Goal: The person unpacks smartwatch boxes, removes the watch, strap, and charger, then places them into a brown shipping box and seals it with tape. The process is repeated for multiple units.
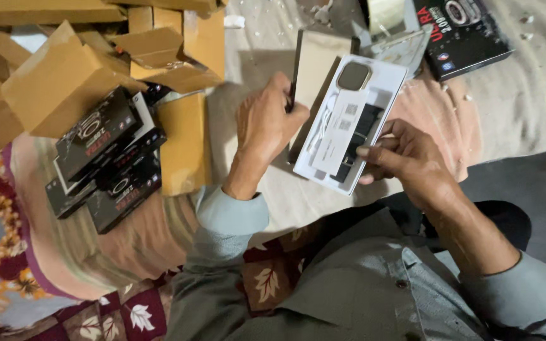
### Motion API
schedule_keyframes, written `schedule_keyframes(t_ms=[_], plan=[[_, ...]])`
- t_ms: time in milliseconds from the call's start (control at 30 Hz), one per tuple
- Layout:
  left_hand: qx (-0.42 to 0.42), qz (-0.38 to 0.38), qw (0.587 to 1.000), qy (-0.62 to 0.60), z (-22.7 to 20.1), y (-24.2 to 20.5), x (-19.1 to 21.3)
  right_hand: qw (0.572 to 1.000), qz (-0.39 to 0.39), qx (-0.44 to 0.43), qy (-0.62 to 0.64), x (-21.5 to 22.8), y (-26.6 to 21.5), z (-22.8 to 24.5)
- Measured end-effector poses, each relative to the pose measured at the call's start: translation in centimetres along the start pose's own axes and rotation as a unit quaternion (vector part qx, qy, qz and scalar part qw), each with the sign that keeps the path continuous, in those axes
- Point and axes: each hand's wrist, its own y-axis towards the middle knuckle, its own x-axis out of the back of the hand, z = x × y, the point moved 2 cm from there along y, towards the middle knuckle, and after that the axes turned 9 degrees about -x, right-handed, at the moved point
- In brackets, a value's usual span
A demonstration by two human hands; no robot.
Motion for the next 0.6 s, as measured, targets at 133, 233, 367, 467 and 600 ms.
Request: schedule_keyframes(t_ms=[133,233,367,467,600], plan=[[-0.076,-0.072,0.987,0.123,-1.8,-0.3,2.4,1.000,0.009,0.022,-0.005,-0.5,1.0,0.2],[-0.067,-0.016,0.995,0.067,-2.1,-0.9,1.6,1.000,0.019,0.017,-0.010,-0.7,1.3,-0.2],[-0.025,0.089,0.993,-0.069,-0.2,-1.1,-0.7,1.000,0.018,-0.003,-0.020,-1.0,2.2,-0.5],[-0.024,0.121,0.953,-0.276,1.7,-1.5,-2.2,1.000,0.012,-0.012,-0.024,-1.2,2.4,-0.7],[-0.074,0.144,0.907,-0.388,2.5,-1.8,-3.3,0.999,0.042,0.016,-0.005,-1.5,2.5,-0.2]])
